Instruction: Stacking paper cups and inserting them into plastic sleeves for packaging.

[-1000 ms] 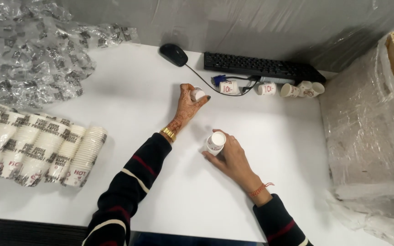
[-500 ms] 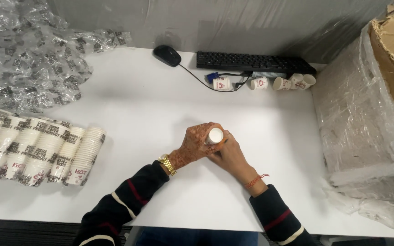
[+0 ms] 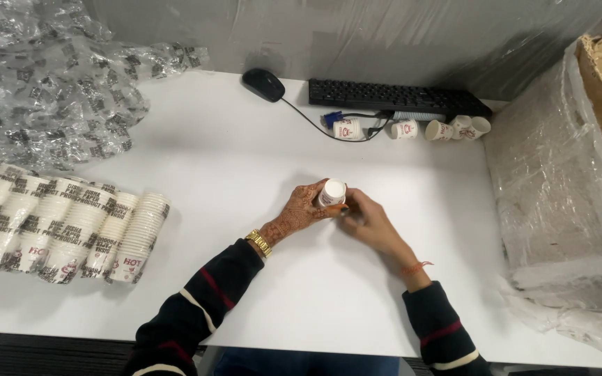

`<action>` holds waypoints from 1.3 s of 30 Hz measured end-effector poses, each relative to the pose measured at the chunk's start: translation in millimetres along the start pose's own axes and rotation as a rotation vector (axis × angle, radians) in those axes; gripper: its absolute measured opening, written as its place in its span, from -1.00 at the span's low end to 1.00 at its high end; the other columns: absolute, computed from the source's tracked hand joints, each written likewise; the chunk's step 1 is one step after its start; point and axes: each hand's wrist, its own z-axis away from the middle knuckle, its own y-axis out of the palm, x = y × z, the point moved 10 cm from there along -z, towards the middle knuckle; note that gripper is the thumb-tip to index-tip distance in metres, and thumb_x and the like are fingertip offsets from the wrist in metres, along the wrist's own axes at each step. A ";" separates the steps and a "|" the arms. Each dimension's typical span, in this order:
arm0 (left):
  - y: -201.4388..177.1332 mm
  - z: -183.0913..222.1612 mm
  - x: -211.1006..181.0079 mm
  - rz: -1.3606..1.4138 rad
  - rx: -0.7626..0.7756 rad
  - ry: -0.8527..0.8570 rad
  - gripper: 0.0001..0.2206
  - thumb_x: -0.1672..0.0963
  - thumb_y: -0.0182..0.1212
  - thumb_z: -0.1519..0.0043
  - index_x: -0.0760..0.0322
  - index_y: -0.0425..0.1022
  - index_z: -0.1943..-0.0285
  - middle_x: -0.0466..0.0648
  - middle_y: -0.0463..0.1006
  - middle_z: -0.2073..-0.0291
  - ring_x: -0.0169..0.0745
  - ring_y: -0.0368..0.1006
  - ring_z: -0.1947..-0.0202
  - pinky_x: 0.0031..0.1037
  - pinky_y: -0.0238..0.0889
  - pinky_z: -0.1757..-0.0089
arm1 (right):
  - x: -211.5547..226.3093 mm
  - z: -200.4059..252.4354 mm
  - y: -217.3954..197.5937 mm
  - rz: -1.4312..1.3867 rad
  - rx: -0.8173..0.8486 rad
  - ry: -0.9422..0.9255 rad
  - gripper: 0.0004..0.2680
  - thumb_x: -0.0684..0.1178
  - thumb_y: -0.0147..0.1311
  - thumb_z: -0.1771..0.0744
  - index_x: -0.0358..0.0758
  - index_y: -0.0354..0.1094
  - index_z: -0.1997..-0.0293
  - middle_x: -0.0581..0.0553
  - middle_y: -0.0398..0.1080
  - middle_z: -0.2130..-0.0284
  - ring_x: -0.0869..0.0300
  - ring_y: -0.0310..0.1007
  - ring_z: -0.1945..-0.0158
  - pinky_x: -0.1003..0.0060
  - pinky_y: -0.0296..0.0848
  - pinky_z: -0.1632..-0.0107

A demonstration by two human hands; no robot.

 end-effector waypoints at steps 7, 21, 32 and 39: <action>4.6 -2.8 5.7 -0.019 0.039 -0.093 -0.33 -0.12 0.47 -0.05 0.29 0.40 -0.23 0.03 0.64 0.06 -0.16 0.58 0.00 -0.30 0.46 -0.07 | -52.1 -40.6 -51.9 -0.191 -0.482 0.099 -0.77 -0.12 0.04 -0.40 -0.32 0.27 -0.18 -0.17 0.41 -0.08 0.22 0.51 0.08 0.32 0.58 0.05; -48.5 -17.6 34.2 0.257 -0.489 0.022 -0.58 -0.07 -0.20 -0.46 0.26 0.44 -0.14 0.03 0.57 -0.07 -0.10 0.48 -0.13 -0.28 0.30 -0.17 | -28.6 -90.0 -41.4 -0.023 -0.403 -0.004 -0.66 -0.08 0.05 -0.39 -0.21 0.22 -0.35 -0.26 0.29 -0.28 0.29 0.52 0.30 0.36 0.54 0.23; -32.9 -42.6 15.4 -0.191 -0.270 -0.022 -0.44 0.02 0.35 -0.21 0.01 0.28 -0.40 0.03 0.43 -0.26 0.00 0.42 -0.18 -0.17 0.28 -0.14 | -43.3 -80.6 -29.1 -0.563 -0.254 0.087 -0.69 -0.16 0.19 -0.34 -0.34 0.26 -0.19 -0.12 0.57 0.22 0.31 0.56 0.23 0.44 0.52 0.10; -26.8 -31.2 -31.8 -0.576 -0.288 0.134 -0.41 0.06 0.30 -0.19 0.01 0.25 -0.46 0.04 0.49 -0.01 0.02 0.44 -0.06 -0.15 0.25 -0.11 | -55.8 -80.6 -32.3 -0.613 -0.191 0.120 -0.79 -0.19 0.18 -0.35 -0.31 0.26 -0.05 -0.10 0.59 0.34 0.32 0.57 0.19 0.46 0.52 0.01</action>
